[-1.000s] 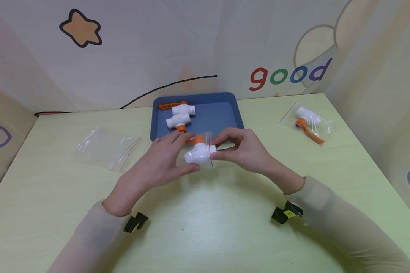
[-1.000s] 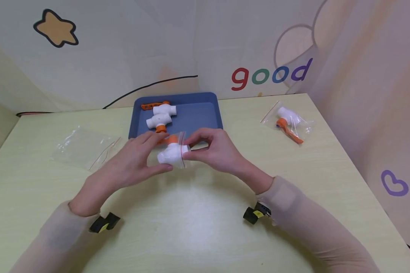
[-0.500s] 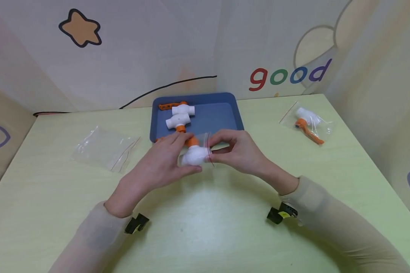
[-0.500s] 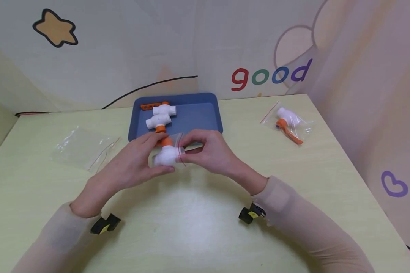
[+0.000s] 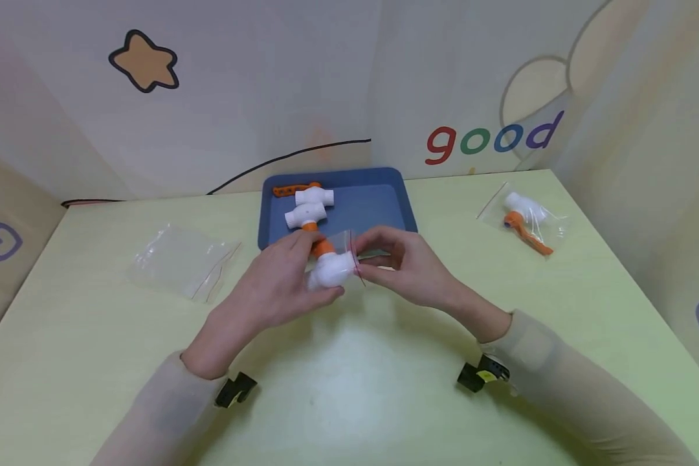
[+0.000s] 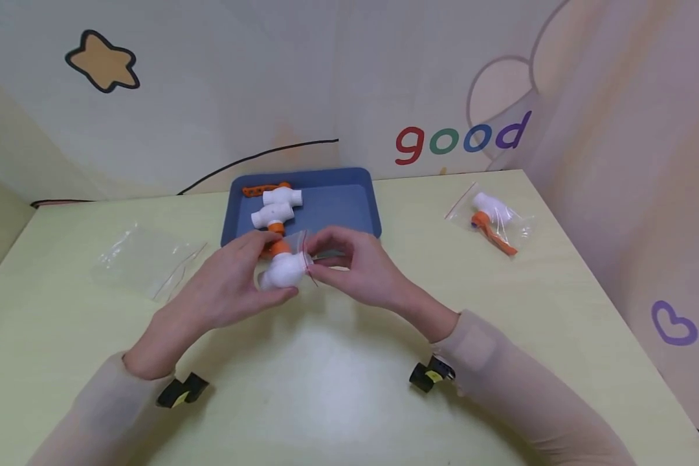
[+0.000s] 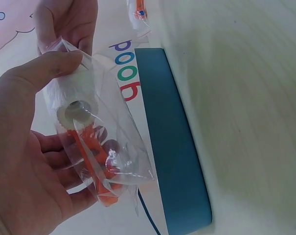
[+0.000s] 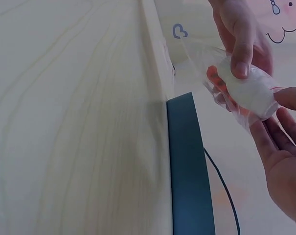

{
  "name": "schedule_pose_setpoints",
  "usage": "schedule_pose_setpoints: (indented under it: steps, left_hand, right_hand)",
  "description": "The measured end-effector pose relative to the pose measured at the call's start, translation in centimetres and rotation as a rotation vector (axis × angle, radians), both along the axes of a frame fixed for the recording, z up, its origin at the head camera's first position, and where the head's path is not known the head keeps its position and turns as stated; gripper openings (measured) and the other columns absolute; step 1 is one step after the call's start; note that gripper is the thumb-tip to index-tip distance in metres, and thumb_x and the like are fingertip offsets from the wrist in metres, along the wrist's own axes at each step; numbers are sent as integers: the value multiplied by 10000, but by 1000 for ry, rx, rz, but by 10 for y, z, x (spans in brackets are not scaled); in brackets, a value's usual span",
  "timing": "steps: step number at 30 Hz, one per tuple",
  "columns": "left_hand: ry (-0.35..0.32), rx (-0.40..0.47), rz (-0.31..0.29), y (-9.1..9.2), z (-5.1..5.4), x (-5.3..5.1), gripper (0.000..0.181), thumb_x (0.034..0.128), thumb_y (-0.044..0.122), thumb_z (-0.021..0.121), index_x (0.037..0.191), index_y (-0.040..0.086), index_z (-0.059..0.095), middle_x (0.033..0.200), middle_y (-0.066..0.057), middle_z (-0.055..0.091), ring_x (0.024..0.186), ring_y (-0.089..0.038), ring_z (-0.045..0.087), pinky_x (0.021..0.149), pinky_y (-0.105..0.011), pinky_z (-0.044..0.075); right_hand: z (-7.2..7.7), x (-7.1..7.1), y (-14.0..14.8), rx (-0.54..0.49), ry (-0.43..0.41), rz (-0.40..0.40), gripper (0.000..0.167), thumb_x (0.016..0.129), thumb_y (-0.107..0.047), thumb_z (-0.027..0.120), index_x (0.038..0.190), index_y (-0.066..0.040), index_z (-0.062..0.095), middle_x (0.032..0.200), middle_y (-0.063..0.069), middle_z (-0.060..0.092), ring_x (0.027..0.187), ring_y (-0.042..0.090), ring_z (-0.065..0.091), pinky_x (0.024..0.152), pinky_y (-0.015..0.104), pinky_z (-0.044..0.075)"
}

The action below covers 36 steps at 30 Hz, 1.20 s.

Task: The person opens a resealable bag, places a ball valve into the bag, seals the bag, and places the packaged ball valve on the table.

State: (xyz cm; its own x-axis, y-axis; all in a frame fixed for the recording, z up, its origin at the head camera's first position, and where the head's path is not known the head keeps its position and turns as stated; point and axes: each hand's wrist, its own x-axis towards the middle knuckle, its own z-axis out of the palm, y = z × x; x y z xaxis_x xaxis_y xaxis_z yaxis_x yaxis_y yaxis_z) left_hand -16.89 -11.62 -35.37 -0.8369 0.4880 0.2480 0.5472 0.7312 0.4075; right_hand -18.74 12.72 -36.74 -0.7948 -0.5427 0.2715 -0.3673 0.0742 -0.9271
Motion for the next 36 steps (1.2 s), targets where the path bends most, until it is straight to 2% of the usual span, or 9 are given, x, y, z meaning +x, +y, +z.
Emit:
schedule_pose_setpoints:
  steps: [5,9,13,15,19,23,29,32,36]
  left_hand:
    - [11,-15,23,-1,0,0,669,811,407,862,1228,-1,536,1044,-94,625,851,-220,583,717,-340,546]
    - [-2,-11,39,0,1,-1,661,814,408,859,1224,-4,543,1051,-108,636,839,-218,576,712,-340,531]
    - [-15,-1,61,0,0,-1,684,816,405,859,1251,-19,544,1086,-115,642,833,-214,581,703,-337,530]
    - [-16,6,71,0,0,-1,691,817,393,861,1262,-28,542,1097,-112,639,833,-214,584,705,-337,532]
    - [-7,16,84,1,1,-1,703,816,377,866,1277,-38,535,1101,-102,628,849,-217,588,725,-342,544]
    - [2,21,91,1,0,-1,724,814,367,866,1302,-49,528,1104,-98,625,871,-221,590,743,-348,551]
    - [24,50,89,2,-1,-1,701,808,337,858,1287,-52,526,1072,-93,614,844,-222,581,720,-338,533]
    - [39,70,83,3,-1,-2,680,814,319,849,1279,-52,519,1061,-92,602,847,-221,569,723,-338,525]
    - [35,113,74,4,-2,-3,688,825,316,852,1287,-53,501,1075,-96,589,881,-222,562,749,-340,521]
  right_hand:
    - [-3,0,1,-31,87,-23,157,947,74,677,1093,18,668,1238,121,613,1208,260,580,982,407,534]
    - [-4,-1,6,-6,100,-59,125,930,41,721,1030,-3,660,1210,118,595,1167,261,574,960,413,545]
    - [-3,-1,10,155,80,-83,124,927,-114,776,926,-92,654,1007,50,637,962,236,604,802,357,563]
    - [-3,-1,11,245,63,-68,122,931,-193,781,907,-134,677,919,10,654,872,223,608,730,355,549]
    - [-1,-1,7,326,49,-10,102,955,-241,760,954,-139,749,890,-17,692,801,196,620,666,350,543]
    - [-1,-1,3,299,48,-5,90,980,-190,728,950,-114,767,874,57,710,773,230,639,621,343,546]
    - [-2,-1,0,188,-16,-3,101,994,-88,691,985,-7,752,945,122,728,867,397,684,717,376,608]
    - [-2,-1,-2,125,-37,-5,99,995,-40,673,1020,36,730,1017,131,728,864,416,710,749,371,613]
    - [0,0,-3,33,-58,-12,83,992,24,646,1013,84,699,1019,185,711,855,420,725,796,470,601]
